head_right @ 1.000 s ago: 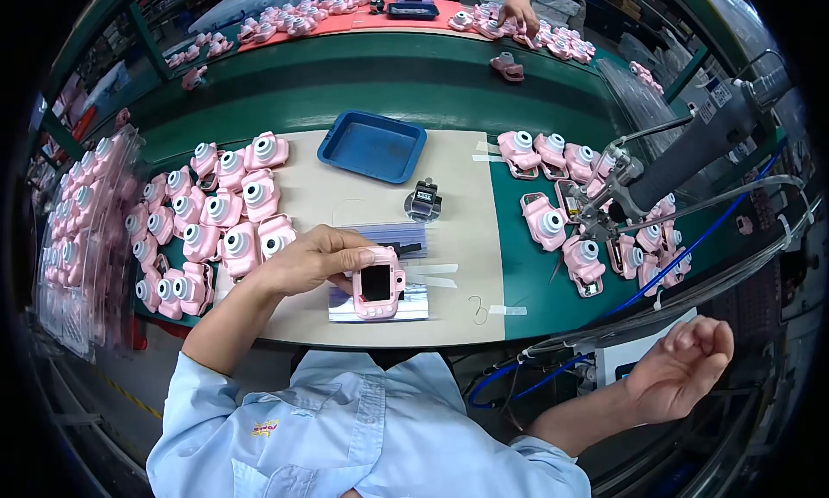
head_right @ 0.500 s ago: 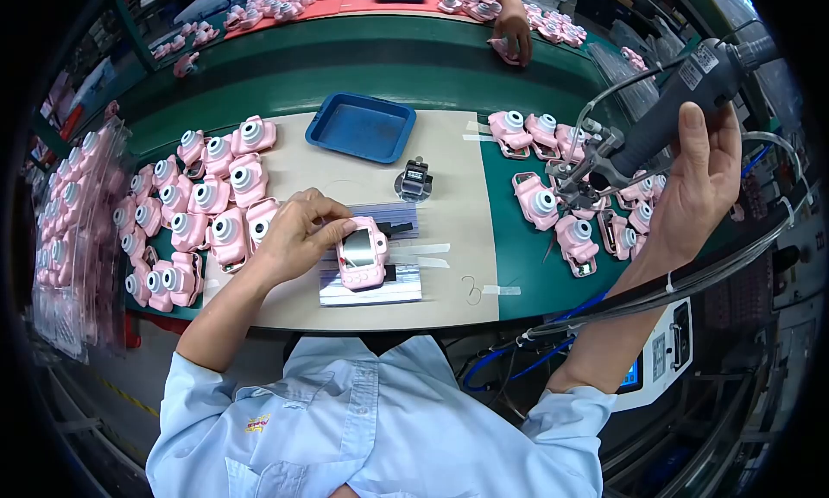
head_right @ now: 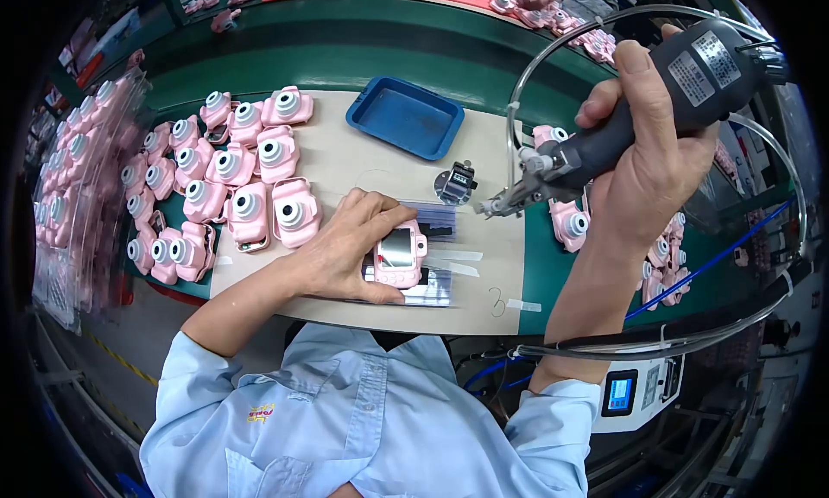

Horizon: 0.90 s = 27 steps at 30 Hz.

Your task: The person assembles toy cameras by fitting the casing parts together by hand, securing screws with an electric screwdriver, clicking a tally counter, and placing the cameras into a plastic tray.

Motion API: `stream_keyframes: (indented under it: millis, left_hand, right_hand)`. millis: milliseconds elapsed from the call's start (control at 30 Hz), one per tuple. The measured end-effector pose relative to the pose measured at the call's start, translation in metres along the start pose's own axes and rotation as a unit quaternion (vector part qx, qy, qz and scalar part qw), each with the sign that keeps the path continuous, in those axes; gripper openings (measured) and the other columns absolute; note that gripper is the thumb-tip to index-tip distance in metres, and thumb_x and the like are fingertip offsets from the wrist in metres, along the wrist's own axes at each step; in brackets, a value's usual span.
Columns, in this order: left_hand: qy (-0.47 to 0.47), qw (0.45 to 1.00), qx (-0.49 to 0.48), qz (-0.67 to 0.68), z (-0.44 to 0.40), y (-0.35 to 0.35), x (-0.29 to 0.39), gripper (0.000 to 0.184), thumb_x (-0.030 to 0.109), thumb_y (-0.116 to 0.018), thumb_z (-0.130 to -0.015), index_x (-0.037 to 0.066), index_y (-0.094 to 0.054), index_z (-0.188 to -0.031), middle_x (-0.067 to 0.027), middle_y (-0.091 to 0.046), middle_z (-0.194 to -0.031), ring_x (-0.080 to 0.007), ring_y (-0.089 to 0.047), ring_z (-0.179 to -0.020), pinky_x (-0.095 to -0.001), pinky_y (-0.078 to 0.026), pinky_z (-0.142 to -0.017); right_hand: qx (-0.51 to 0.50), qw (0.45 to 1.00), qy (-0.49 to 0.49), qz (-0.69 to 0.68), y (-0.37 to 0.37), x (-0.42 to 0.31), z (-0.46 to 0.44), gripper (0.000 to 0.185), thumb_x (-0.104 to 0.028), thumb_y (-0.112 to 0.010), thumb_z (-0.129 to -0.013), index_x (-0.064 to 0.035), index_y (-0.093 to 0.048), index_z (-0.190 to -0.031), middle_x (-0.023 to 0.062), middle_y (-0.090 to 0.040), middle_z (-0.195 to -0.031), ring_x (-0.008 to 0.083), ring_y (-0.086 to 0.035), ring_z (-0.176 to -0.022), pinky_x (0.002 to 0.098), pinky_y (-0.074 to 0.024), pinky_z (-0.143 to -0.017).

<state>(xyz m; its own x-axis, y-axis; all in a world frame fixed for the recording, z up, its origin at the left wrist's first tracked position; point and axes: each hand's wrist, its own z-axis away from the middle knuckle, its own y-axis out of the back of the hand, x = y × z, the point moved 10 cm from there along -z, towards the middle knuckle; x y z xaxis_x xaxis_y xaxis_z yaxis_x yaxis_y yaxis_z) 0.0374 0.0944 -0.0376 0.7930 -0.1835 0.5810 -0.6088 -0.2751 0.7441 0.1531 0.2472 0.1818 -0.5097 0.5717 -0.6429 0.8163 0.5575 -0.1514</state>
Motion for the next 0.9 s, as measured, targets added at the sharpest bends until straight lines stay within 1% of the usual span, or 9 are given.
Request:
stream_keyframes:
  millis: [100,133,267,467,600,900]
  left_hand:
    - [-0.001,0.999,-0.001,0.033,0.0,-0.003,-0.005,0.095,0.047,-0.084,-0.06,0.002,-0.047,-0.136,-0.0154,-0.05,-0.115,-0.0306,-0.043,-0.101,-0.0429,-0.036,-0.09]
    - [0.003,0.999,0.0,0.034,0.0,-0.003,-0.007,0.095,0.047,-0.084,-0.06,0.002,-0.047,-0.136,-0.0154,-0.05,-0.115,-0.0306,-0.043,-0.101,-0.0429,-0.036,-0.09]
    - [0.011,0.998,-0.009,0.062,-0.001,-0.008,-0.012,0.093,0.043,-0.083,-0.059,0.002,-0.047,-0.134,-0.0148,-0.05,-0.113,-0.0305,-0.043,-0.101,-0.042,-0.035,-0.09]
    - [-0.002,0.998,0.009,0.063,0.0,-0.006,-0.011,0.093,0.042,-0.083,-0.058,0.003,-0.046,-0.134,-0.0143,-0.05,-0.112,-0.0304,-0.043,-0.101,-0.042,-0.035,-0.091]
    - [-0.001,0.998,0.008,0.067,-0.001,-0.005,-0.009,0.091,0.035,-0.086,-0.056,0.003,-0.047,-0.132,-0.0141,-0.049,-0.113,-0.0313,-0.043,-0.101,-0.0431,-0.037,-0.092]
    - [-0.004,0.998,0.011,0.062,0.0,-0.006,-0.01,0.092,0.036,-0.086,-0.055,0.003,-0.047,-0.132,-0.0139,-0.049,-0.113,-0.0308,-0.043,-0.1,-0.0428,-0.036,-0.091]
  right_hand:
    - [-0.012,1.0,0.005,0.019,-0.02,-0.001,0.012,0.035,-0.009,-0.067,-0.089,0.0048,-0.054,-0.119,0.0108,-0.063,-0.076,0.0134,-0.059,-0.055,0.0205,-0.0459,-0.049]
    - [-0.015,1.0,0.002,0.017,-0.026,-0.001,0.015,0.035,-0.009,-0.067,-0.089,0.0048,-0.054,-0.119,0.0108,-0.063,-0.076,0.0134,-0.059,-0.055,0.0205,-0.0459,-0.049]
    - [-0.012,1.0,0.004,-0.012,-0.044,-0.005,0.023,0.036,-0.007,-0.068,-0.087,0.0053,-0.054,-0.117,0.0079,-0.058,-0.063,0.0113,-0.054,-0.047,0.0197,-0.0433,-0.046]
    - [-0.013,1.0,-0.003,-0.027,-0.054,0.002,0.029,0.035,-0.007,-0.067,-0.087,0.0055,-0.054,-0.117,0.0067,-0.057,-0.06,0.011,-0.054,-0.046,0.0195,-0.0425,-0.046]
    - [-0.012,1.0,0.006,-0.023,-0.053,0.002,0.029,0.034,-0.006,-0.066,-0.087,0.0053,-0.054,-0.117,0.0059,-0.055,-0.058,0.0111,-0.053,-0.046,0.0194,-0.0421,-0.045]
    - [-0.008,1.0,0.003,-0.028,-0.06,0.005,0.032,0.034,-0.004,-0.066,-0.086,0.006,-0.054,-0.116,0.0073,-0.057,-0.064,0.0104,-0.053,-0.046,0.0196,-0.041,-0.043]
